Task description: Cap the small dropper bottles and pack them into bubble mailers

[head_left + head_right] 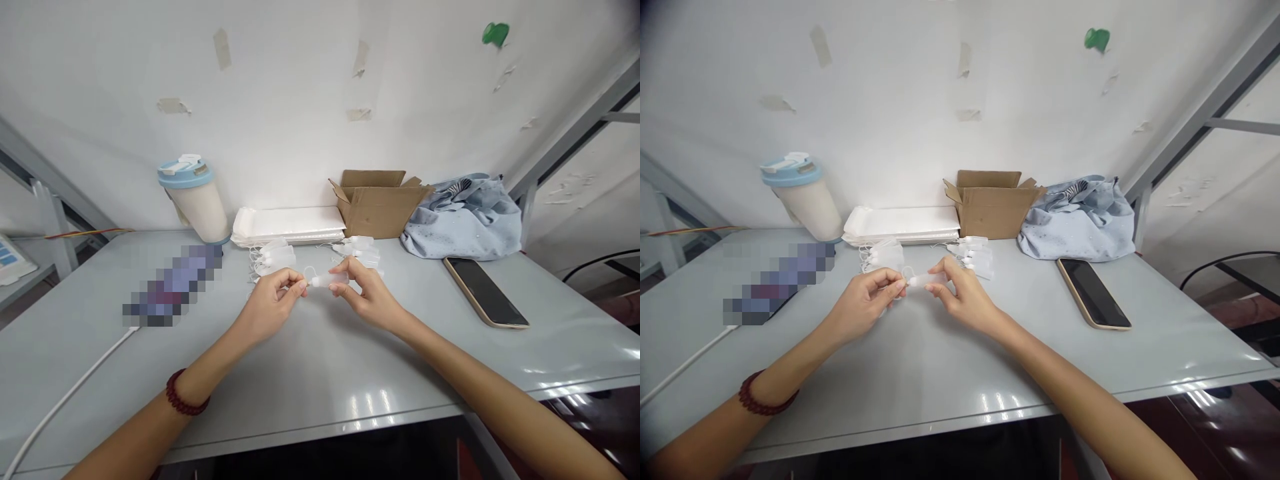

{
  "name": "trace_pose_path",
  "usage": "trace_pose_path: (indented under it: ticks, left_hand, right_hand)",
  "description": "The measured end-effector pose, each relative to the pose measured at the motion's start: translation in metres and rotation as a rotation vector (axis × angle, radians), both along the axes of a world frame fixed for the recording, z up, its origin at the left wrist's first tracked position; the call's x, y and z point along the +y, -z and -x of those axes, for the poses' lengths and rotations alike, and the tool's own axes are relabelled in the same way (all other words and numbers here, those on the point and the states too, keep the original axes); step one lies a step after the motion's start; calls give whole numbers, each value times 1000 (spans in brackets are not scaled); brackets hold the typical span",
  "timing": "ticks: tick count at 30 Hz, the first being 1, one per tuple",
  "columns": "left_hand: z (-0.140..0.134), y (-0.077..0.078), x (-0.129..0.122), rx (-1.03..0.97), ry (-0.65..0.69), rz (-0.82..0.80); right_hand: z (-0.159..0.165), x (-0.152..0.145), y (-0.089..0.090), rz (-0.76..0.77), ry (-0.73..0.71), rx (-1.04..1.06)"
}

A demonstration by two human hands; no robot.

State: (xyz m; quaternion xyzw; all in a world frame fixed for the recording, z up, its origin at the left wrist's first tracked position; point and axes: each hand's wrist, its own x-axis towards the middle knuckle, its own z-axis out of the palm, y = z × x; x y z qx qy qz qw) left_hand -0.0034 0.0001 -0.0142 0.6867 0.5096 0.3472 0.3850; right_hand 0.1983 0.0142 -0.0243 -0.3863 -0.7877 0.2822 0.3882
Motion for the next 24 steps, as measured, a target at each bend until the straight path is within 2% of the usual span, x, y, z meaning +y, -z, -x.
trace_pose_path:
  ticks: [4, 11, 15, 19, 22, 24]
  left_hand:
    - [2, 0, 2, 69, 15, -52]
    - [13, -2, 8, 355, 131, -275]
    - [21, -4, 12, 439, 170, -358]
    - [36, -15, 18, 436, 63, -352]
    - [53, -23, 23, 444, -20, -305]
    - [63, -26, 26, 462, -24, -272]
  right_hand:
    - [-1, 2, -1, -40, 4, -32]
    - [-2, 5, 0, -9, 7, -102]
    - [-2, 8, 4, -34, -30, -131]
    - [-7, 15, 6, -101, -20, -188]
    - [-14, 23, 10, -211, 55, -279]
    - [-20, 30, 14, -279, 110, -354]
